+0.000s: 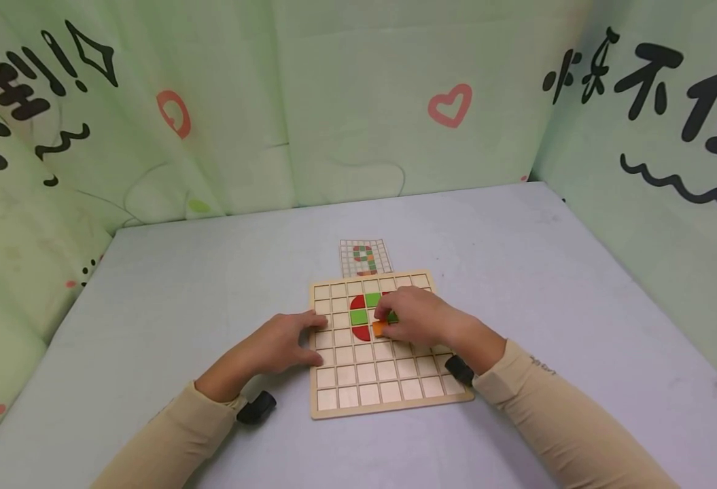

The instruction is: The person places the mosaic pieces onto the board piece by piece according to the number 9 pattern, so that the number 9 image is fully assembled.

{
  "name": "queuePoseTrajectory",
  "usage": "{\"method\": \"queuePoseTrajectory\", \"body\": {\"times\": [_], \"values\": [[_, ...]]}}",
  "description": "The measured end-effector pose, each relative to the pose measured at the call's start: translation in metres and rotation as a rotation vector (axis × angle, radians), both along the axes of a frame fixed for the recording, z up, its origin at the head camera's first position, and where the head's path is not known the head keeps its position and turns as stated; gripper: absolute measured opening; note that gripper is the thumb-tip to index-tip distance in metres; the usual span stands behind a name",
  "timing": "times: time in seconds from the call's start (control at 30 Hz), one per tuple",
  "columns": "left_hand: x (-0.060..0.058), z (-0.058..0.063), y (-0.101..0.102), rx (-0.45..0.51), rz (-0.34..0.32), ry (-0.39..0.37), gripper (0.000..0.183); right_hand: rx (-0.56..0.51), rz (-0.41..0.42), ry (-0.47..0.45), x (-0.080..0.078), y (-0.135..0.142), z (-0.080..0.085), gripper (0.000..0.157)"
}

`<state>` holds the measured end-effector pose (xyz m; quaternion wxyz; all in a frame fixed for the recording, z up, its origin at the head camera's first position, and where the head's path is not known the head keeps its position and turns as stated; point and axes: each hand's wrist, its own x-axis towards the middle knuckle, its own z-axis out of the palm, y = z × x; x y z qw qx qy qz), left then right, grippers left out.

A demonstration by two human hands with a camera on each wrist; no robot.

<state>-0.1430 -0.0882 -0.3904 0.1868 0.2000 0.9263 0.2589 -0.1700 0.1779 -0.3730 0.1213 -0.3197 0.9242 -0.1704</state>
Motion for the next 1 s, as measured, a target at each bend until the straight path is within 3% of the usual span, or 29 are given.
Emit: {"method": "queuePoseTrajectory", "body": {"times": [1.0], "values": [[0.0003,0.0004,0.0005,-0.015,-0.010,0.005,0.063,0.042,0.016,0.026,0.0016,-0.0051,-0.0024,0.012]]}}
